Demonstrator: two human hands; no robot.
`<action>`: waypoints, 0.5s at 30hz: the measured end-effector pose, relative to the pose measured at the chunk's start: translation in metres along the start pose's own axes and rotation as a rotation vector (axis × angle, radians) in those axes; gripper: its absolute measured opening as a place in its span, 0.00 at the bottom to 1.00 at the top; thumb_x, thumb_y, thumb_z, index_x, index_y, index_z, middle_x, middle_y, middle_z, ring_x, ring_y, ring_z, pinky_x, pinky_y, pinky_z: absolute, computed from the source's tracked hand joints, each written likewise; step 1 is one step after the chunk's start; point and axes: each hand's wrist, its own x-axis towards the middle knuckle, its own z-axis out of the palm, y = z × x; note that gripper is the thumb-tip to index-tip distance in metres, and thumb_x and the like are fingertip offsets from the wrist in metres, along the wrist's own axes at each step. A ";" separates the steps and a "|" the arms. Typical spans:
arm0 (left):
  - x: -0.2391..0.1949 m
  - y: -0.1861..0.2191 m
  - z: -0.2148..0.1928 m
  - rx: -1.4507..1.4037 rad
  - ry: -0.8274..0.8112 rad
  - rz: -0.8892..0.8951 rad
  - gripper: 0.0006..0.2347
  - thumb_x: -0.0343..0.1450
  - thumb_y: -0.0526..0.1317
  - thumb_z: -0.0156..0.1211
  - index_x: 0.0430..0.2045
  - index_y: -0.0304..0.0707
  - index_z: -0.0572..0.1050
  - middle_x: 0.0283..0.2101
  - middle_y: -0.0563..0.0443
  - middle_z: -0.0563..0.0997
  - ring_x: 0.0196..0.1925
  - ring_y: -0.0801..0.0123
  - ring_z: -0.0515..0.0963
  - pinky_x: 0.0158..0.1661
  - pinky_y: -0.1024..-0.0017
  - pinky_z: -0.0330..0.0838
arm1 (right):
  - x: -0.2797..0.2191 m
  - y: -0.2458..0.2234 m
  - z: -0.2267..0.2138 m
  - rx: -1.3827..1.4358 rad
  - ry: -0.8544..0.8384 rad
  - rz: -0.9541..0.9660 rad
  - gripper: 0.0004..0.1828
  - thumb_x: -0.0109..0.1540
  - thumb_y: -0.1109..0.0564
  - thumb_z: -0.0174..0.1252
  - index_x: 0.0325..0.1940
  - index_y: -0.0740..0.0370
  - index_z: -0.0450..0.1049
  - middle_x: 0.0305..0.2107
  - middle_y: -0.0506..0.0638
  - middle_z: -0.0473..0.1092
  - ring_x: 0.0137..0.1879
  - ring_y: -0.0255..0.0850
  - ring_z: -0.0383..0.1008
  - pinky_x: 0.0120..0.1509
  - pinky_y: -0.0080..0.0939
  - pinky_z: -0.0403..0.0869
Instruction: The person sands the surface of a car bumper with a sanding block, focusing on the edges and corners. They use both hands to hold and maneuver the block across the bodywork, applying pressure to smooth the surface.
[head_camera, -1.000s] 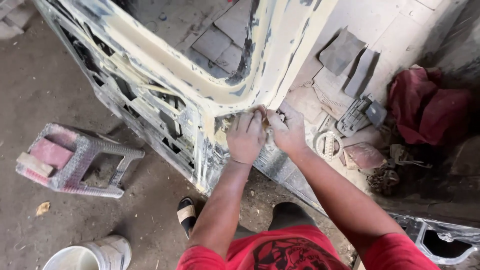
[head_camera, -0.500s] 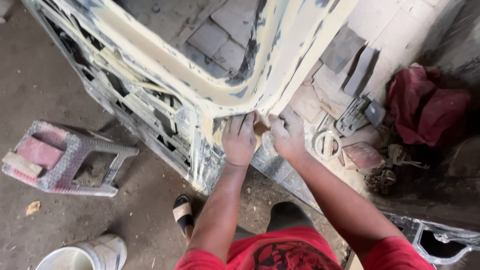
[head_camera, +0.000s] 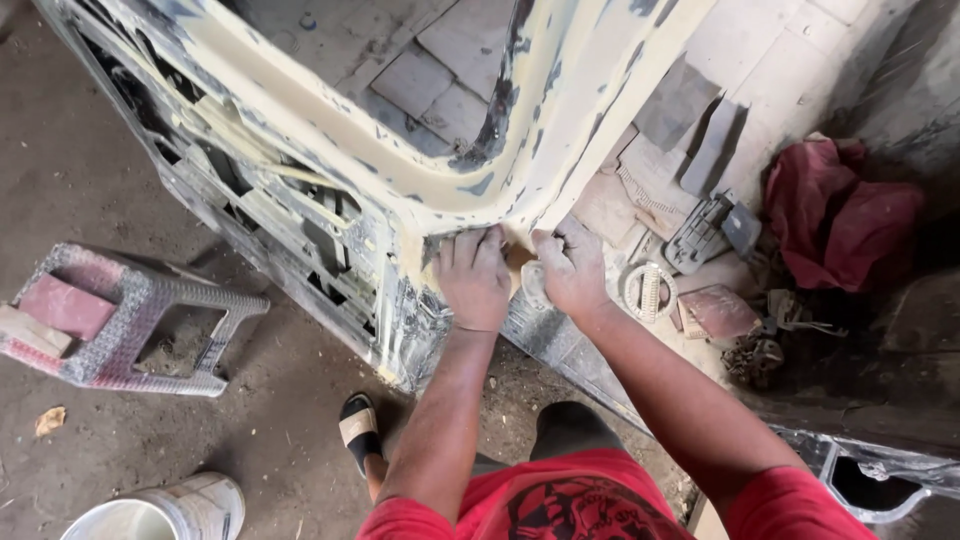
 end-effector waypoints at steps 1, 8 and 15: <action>0.001 0.007 -0.008 0.004 -0.006 -0.004 0.10 0.69 0.34 0.63 0.44 0.44 0.77 0.44 0.53 0.79 0.43 0.60 0.78 0.43 0.61 0.71 | -0.002 -0.006 0.001 0.002 -0.006 0.006 0.15 0.63 0.57 0.51 0.47 0.67 0.78 0.27 0.55 0.76 0.29 0.39 0.75 0.35 0.39 0.73; 0.006 -0.006 -0.002 -0.100 0.037 0.090 0.12 0.71 0.38 0.65 0.48 0.47 0.78 0.41 0.52 0.77 0.41 0.62 0.78 0.40 0.65 0.75 | 0.001 -0.009 -0.002 0.052 -0.045 -0.020 0.15 0.64 0.58 0.50 0.47 0.69 0.76 0.28 0.55 0.75 0.29 0.39 0.74 0.33 0.41 0.74; 0.017 0.003 -0.010 -0.122 0.065 0.157 0.10 0.72 0.40 0.64 0.46 0.45 0.76 0.42 0.53 0.77 0.42 0.62 0.80 0.41 0.69 0.81 | -0.012 -0.006 -0.001 0.069 -0.058 -0.072 0.15 0.64 0.58 0.48 0.49 0.66 0.76 0.29 0.52 0.75 0.32 0.36 0.77 0.37 0.40 0.77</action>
